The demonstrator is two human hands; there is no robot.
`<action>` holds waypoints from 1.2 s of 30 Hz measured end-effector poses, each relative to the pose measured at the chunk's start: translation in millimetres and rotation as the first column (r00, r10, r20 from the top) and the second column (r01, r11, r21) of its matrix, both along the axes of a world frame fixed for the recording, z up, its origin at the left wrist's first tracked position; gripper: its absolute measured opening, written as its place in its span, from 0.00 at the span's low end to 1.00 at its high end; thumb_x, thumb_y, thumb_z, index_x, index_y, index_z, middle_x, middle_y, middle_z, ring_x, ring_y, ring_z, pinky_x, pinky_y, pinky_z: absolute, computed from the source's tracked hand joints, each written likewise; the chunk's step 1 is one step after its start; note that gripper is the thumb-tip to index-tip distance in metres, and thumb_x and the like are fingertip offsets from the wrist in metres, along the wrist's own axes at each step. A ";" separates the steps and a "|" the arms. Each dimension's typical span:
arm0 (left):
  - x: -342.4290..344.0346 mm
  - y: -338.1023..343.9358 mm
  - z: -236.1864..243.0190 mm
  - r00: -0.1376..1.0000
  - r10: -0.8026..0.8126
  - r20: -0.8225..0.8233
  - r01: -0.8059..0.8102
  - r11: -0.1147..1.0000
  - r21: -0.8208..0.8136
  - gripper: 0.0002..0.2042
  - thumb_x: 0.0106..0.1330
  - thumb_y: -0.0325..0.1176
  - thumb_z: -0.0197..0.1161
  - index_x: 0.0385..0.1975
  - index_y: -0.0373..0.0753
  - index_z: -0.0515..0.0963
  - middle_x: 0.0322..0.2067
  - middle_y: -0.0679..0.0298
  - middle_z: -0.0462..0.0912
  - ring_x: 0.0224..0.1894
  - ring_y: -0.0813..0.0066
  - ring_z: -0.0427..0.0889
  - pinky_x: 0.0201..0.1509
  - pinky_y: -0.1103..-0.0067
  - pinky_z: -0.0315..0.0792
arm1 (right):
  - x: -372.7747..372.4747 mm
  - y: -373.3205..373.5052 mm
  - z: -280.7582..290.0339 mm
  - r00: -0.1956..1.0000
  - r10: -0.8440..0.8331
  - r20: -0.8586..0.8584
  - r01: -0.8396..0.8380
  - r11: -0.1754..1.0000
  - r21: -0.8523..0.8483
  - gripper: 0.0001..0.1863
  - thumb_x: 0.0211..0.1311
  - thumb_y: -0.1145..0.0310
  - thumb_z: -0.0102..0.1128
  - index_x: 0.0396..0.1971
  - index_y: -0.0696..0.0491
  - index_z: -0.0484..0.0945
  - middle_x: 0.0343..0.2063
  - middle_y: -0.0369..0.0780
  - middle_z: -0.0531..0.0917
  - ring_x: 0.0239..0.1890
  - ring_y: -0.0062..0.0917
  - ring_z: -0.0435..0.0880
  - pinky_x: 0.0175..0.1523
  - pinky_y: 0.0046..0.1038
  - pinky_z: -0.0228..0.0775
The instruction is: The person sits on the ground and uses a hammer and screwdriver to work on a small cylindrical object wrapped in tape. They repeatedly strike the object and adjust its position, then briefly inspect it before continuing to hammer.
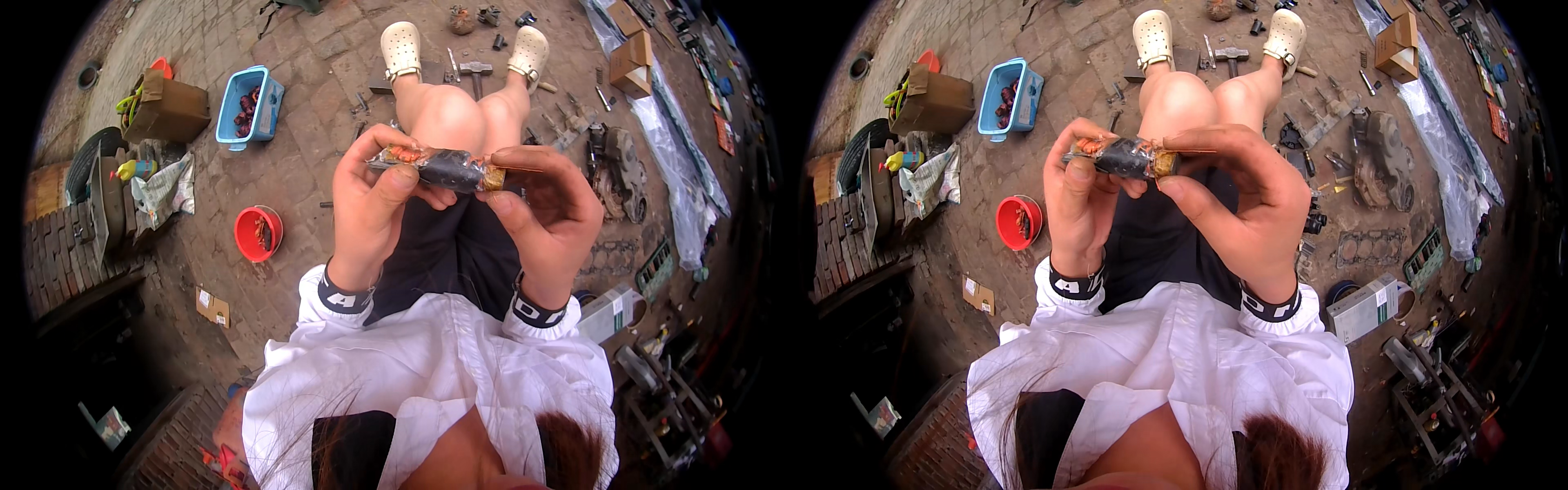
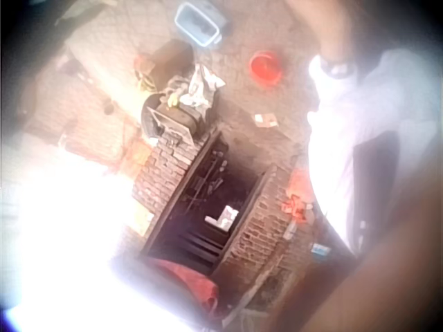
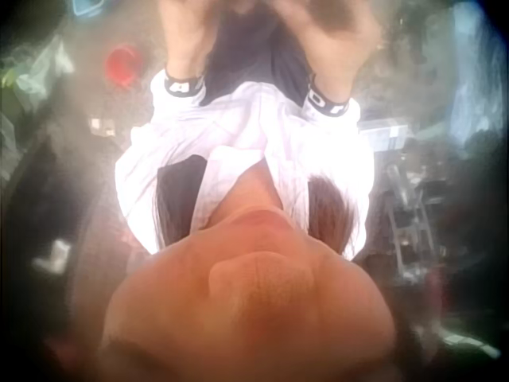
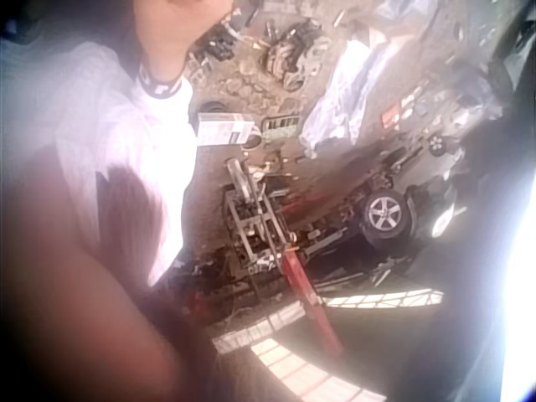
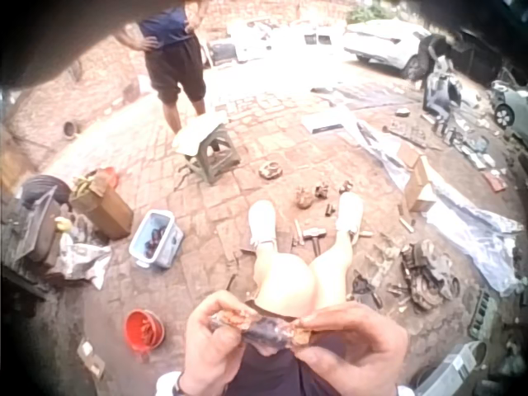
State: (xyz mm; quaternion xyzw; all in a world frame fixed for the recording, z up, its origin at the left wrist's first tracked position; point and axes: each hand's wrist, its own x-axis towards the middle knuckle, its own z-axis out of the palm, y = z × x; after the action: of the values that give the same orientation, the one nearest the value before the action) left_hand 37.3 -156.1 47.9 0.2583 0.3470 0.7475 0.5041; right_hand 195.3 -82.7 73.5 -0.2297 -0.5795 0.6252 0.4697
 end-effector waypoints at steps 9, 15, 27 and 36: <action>3.1 0.1 0.4 0.974 -0.076 -0.214 0.053 0.992 -0.112 0.27 0.64 0.54 0.58 0.36 0.29 0.70 0.25 0.50 0.81 0.22 0.67 0.82 0.25 0.78 0.77 | 2.4 -1.6 -4.0 0.994 -0.099 0.046 0.101 0.994 -0.042 0.17 0.53 0.70 0.69 0.36 0.64 0.75 0.35 0.43 0.79 0.31 0.23 0.81 0.34 0.22 0.75; 8.6 -1.4 4.7 0.956 -0.088 -0.280 0.048 0.988 -0.148 0.27 0.66 0.53 0.55 0.37 0.26 0.72 0.23 0.48 0.81 0.21 0.67 0.82 0.23 0.78 0.76 | 3.3 0.0 1.7 0.990 -0.141 0.018 0.142 0.977 -0.161 0.15 0.53 0.70 0.69 0.34 0.63 0.75 0.33 0.42 0.81 0.28 0.20 0.80 0.33 0.18 0.72; 8.3 -1.0 5.7 0.945 -0.138 -0.297 0.063 0.967 -0.248 0.32 0.70 0.57 0.44 0.27 0.27 0.75 0.14 0.57 0.75 0.12 0.73 0.74 0.14 0.82 0.67 | 4.5 1.3 3.9 0.998 -0.047 0.029 0.051 0.984 -0.172 0.15 0.53 0.76 0.68 0.41 0.63 0.76 0.36 0.41 0.82 0.34 0.18 0.81 0.38 0.18 0.75; 8.8 -1.5 6.0 0.921 -0.235 -0.311 0.155 0.953 -0.262 0.33 0.70 0.59 0.40 0.23 0.28 0.73 0.12 0.57 0.73 0.09 0.74 0.69 0.12 0.82 0.63 | 5.1 3.5 0.9 0.991 -0.118 0.059 0.128 0.973 -0.192 0.12 0.54 0.74 0.68 0.35 0.61 0.75 0.29 0.38 0.83 0.27 0.15 0.80 0.33 0.15 0.72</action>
State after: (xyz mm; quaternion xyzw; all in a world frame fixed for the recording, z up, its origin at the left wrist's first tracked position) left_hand 46.1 -157.6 53.9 0.3556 0.4856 0.5919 0.5361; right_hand 200.4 -79.3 74.3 -0.3247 -0.5111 0.6430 0.4690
